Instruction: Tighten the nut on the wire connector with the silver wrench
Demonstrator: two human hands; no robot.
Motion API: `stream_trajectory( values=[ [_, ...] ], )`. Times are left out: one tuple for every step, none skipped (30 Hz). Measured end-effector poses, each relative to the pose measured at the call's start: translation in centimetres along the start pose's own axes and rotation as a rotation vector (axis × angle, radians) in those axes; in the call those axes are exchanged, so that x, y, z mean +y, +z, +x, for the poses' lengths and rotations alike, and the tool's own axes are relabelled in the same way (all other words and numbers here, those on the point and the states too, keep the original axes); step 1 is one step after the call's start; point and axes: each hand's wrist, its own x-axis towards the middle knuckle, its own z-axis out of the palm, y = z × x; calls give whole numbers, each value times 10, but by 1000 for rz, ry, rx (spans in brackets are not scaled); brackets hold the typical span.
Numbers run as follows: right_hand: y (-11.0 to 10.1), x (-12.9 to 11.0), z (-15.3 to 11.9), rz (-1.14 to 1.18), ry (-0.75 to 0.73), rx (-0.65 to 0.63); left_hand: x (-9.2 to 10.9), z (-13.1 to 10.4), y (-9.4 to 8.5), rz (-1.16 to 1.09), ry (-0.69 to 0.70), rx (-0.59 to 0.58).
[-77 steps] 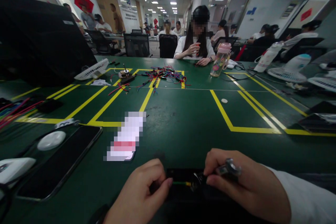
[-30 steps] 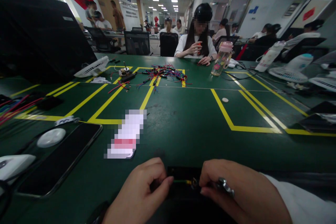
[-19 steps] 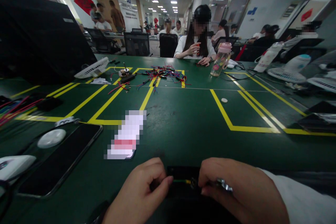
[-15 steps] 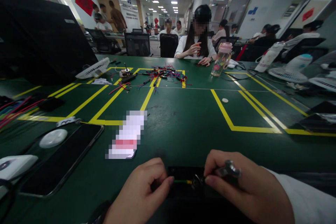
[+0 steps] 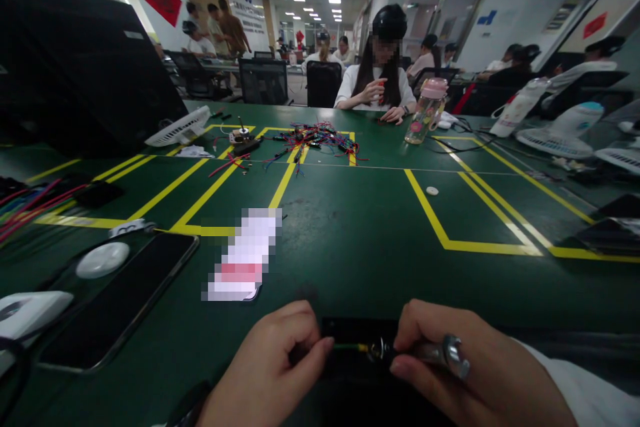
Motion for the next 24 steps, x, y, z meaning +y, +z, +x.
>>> stream_trajectory(
  values=[
    [0, 1, 0, 2, -31, -4, 0, 0, 0, 1, -2, 1],
    [1, 2, 0, -3, -51, -8, 1, 1, -1, 2, -4, 2],
    [1, 2, 1, -11, -64, -11, 1, 0, -1, 3, -6, 3],
    [1, 3, 1, -16, -78, -14, 1, 0, -1, 2, -7, 0],
    [1, 3, 1, -21, -82, -19, 1, -1, -1, 2, -9, -1],
    [2, 3, 1, -26, -76, -21, 1, -2, -1, 3, -8, -4],
    [2, 3, 1, -32, -64, -20, 1, -3, -1, 3, -11, -4],
    [2, 3, 1, -37, -56, -29, 0, -4, -1, 3, -11, -4],
    [2, 3, 1, -41, -54, -42, 0, -4, -1, 4, -13, -2],
    [2, 2, 1, -49, -47, -48, 0, -5, -1, 4, -13, -2],
    [2, 2, 2, -56, -40, -50, 0, -4, 0, 4, -14, 0],
    [2, 2, 2, -59, -41, -55, 1, -4, 0, 3, -13, -1],
    [1, 1, 2, -58, -42, -65, 1, -4, 0, 4, -14, 1],
    [1, 0, 2, -55, -38, -77, 1, -3, 0, 5, -13, 3],
    [1, 0, 2, -53, -29, -86, 1, -2, 0, 6, -14, 5],
    [0, -1, 1, -50, -24, -98, 1, -2, 0, 6, -15, 5],
    [0, -2, 2, -46, -18, -100, 1, -1, 0, 6, -14, 6],
    [0, -3, 2, -41, -11, -95, 1, -1, 0, 6, -14, 5],
    [0, -4, 2, -38, -12, -89, 2, -1, 0, 4, -13, 3],
    [-1, -5, 3, -37, -18, -93, 2, -1, 0, 4, -9, 3],
    [-1, -6, 4, -39, -19, -107, 2, -1, 0, 2, -12, 2],
    [-2, -7, 4, -46, -12, -128, 2, -2, -1, -1, -10, 1],
    [-4, -8, 5, -56, -2, -156, 2, -3, -1, -2, -8, -1],
    [-6, -8, 6, -63, 7, -186, 2, -3, -1, -4, -9, -1]
  ],
)
